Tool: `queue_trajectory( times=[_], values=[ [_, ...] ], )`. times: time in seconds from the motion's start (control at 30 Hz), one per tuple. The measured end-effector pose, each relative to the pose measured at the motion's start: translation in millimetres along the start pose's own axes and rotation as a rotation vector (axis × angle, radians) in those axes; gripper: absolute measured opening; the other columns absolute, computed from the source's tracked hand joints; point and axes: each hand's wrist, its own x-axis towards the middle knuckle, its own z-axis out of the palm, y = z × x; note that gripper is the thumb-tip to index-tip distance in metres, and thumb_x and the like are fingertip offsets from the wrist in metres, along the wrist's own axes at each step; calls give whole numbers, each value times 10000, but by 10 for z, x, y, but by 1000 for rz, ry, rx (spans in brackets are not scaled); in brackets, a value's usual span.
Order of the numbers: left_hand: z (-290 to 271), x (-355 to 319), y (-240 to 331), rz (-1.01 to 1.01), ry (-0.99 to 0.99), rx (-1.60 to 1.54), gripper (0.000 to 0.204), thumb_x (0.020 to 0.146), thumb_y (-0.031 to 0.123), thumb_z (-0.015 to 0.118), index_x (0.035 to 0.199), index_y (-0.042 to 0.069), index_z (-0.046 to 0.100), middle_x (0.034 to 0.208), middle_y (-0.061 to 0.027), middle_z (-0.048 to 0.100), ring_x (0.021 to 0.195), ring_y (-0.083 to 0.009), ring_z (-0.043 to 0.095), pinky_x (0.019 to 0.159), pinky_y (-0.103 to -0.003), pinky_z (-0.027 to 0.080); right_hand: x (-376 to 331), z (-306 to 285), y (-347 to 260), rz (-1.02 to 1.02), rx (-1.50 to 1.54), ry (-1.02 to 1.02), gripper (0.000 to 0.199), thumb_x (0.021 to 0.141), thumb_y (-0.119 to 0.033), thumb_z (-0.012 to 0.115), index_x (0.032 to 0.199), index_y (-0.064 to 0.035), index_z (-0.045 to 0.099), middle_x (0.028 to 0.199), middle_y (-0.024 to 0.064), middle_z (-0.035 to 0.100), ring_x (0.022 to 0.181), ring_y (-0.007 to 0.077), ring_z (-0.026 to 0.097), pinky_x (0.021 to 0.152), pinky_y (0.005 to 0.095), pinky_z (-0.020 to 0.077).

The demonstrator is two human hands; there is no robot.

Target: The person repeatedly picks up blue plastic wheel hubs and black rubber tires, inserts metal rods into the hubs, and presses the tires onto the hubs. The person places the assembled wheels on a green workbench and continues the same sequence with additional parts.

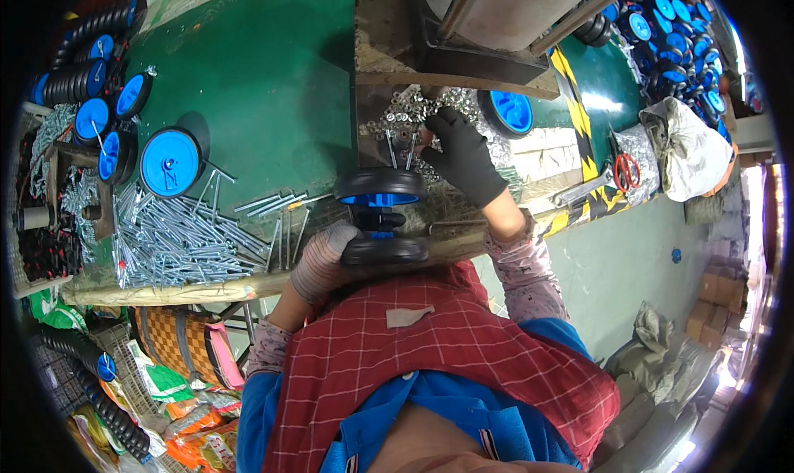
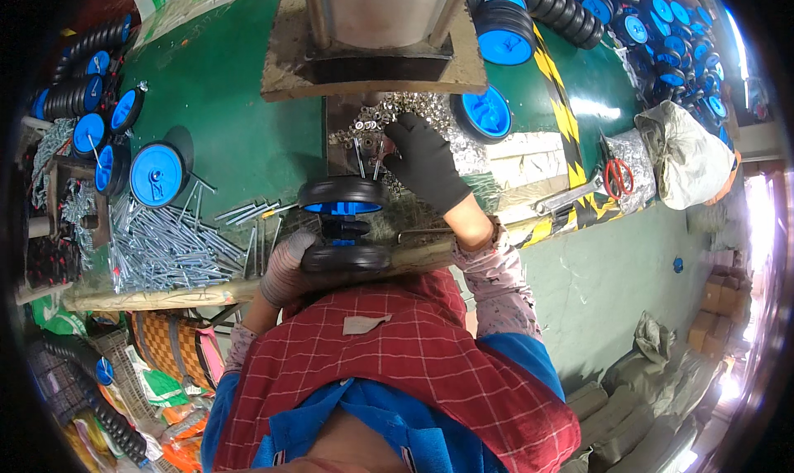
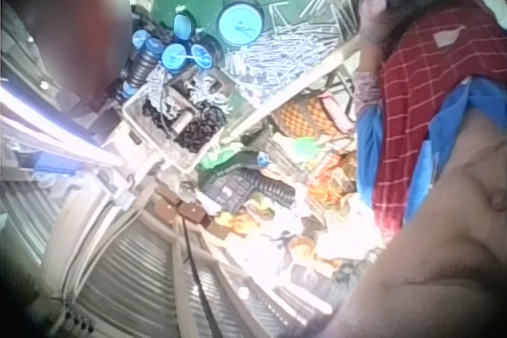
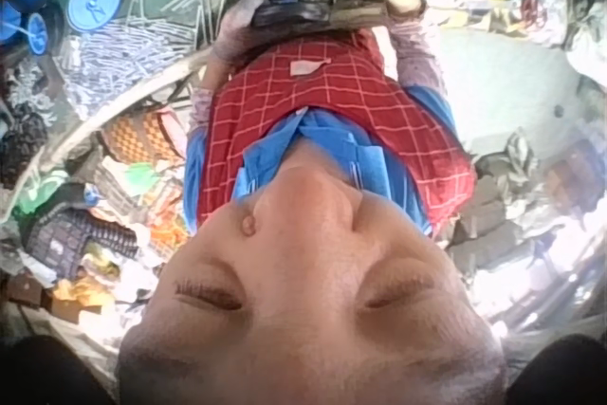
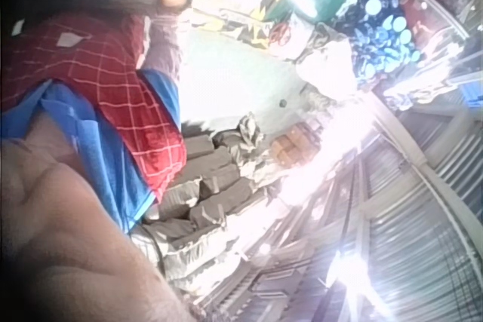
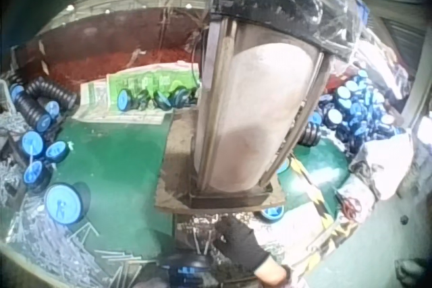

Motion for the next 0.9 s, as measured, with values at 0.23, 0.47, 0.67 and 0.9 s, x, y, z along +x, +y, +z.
queue_trajectory(
  times=[0.23, 0.47, 0.67, 0.9],
  values=[
    [16, 21, 2, -249, 10, -398, 437, 924, 304, 589, 1222, -16, 616, 1226, -140, 652, 1093, -216, 632, 984, -357, 478, 52, 135, -28, -82, 15, 27, 286, 740, -112, 725, 1004, -122, 616, 988, 123, 572, 946, 367, 597, 746, 464, 515],
    [41, 23, 91, -315, 14, -772, 388, 921, 246, 609, 1216, -5, 634, 1217, -139, 659, 1117, -221, 623, 1009, -343, 461, 122, 100, -42, -99, -43, -4, 255, 720, -109, 730, 934, -92, 592, 920, 112, 573, 897, 342, 605, 699, 450, 505],
    [55, 37, 78, -127, 0, -237, 470, 840, 296, 741, 1189, -2, 637, 1177, -122, 677, 1079, -218, 640, 973, -343, 481, -276, -72, 19, 56, 176, -9, 220, 810, -177, 744, 913, -57, 591, 855, 115, 601, 790, 306, 615, 695, 374, 499],
    [-128, 291, 98, 73, 223, 273, 587, 776, 201, 819, 1221, -15, 502, 1103, -144, 654, 1024, -219, 633, 905, -365, 518, -505, 321, 69, 182, 799, -76, 546, 988, -400, 575, 1315, 23, 467, 1111, 235, 647, 1057, 315, 640, 858, 383, 497]
  ],
)
